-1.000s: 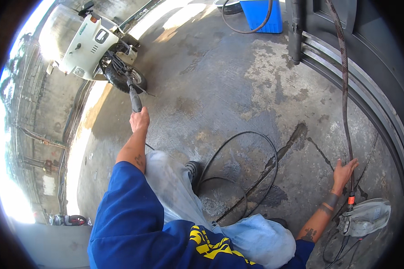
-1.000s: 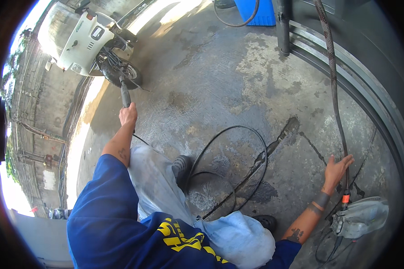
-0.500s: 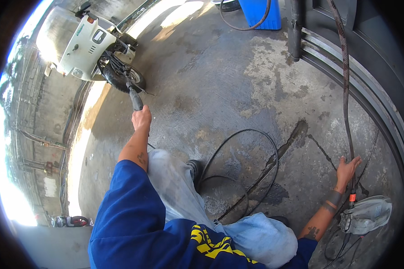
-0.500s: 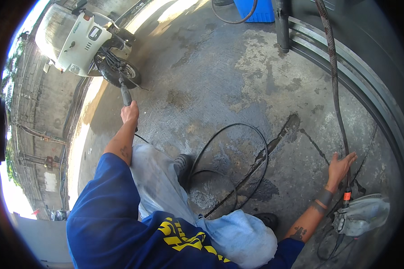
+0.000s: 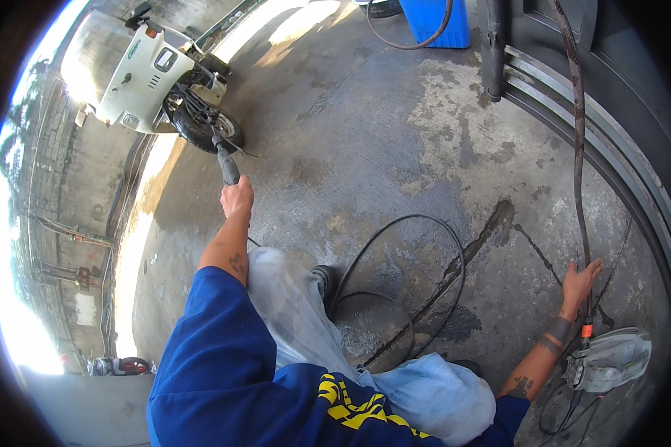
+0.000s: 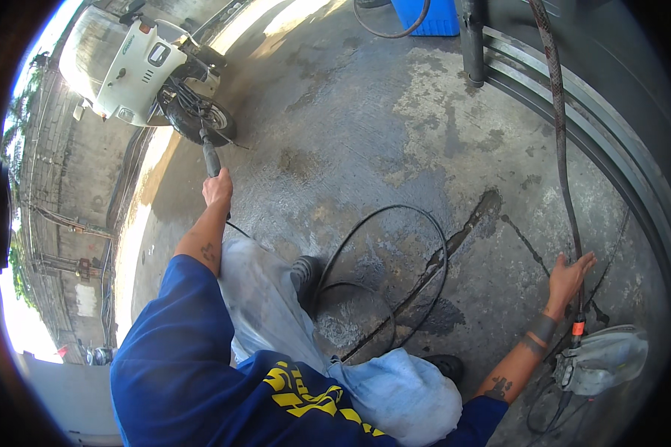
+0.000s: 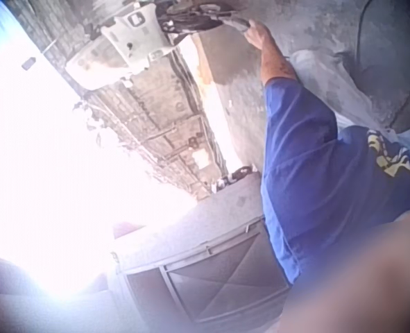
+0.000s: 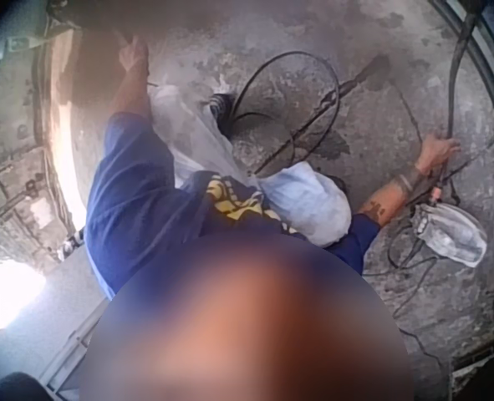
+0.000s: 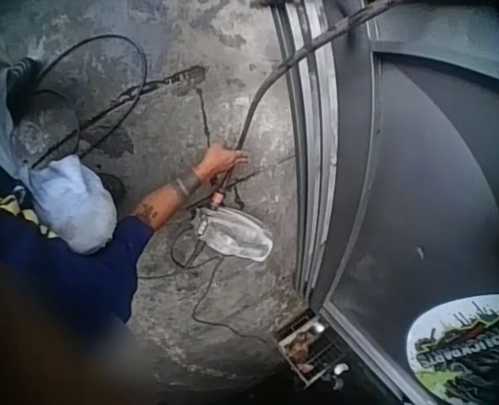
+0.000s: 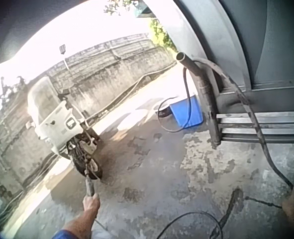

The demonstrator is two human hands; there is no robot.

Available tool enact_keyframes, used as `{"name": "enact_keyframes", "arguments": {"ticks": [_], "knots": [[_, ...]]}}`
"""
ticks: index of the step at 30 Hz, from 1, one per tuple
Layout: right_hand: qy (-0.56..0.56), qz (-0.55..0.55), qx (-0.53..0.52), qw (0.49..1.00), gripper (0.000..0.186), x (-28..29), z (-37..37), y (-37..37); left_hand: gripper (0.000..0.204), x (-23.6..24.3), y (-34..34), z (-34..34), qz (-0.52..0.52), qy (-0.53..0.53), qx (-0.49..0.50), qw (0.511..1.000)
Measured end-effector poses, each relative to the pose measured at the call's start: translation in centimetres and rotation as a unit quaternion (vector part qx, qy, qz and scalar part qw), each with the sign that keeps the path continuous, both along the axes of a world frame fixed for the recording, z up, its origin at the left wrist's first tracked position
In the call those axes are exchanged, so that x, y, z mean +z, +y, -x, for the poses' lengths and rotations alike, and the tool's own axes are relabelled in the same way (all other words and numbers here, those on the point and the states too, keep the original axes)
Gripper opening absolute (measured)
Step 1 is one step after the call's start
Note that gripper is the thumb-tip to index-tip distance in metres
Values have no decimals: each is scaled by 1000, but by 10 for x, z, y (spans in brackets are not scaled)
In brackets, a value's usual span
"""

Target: Cleaning and repairing the body of a white moped.

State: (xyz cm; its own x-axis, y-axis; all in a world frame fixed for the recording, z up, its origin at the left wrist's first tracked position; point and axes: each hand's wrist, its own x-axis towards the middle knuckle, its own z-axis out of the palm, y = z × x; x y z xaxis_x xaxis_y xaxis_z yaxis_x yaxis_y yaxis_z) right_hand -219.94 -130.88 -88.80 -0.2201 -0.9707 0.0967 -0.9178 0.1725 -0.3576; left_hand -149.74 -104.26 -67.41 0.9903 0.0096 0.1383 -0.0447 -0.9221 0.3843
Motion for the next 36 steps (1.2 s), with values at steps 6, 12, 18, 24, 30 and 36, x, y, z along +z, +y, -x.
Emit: {"name": "enact_keyframes", "arguments": {"ticks": [6,12,18,24,30,36], "knots": [[-1,-11,-5,1000,81,2,-4,0,63,1,-2,1,-3,-6,1,1000],[-1,-3,-5,1000,81,4,-2,0,63,4,-5,10,15,-21,13,1000],[-2,12,2,1000,81,-1,0,1,63,5,1,5,21,3,12,1000],[10,-8,-15,1000,82,5,-6,10,65,-4,-6,0,20,-25,0,999],[-12,31,-12,999,84,10,2,12,69,-16,-17,-5,-50,-31,-56,997],[-102,-47,-42,993,86,28,-31,8,78,-34,29,-73,-80,-63,-55,993]]}}
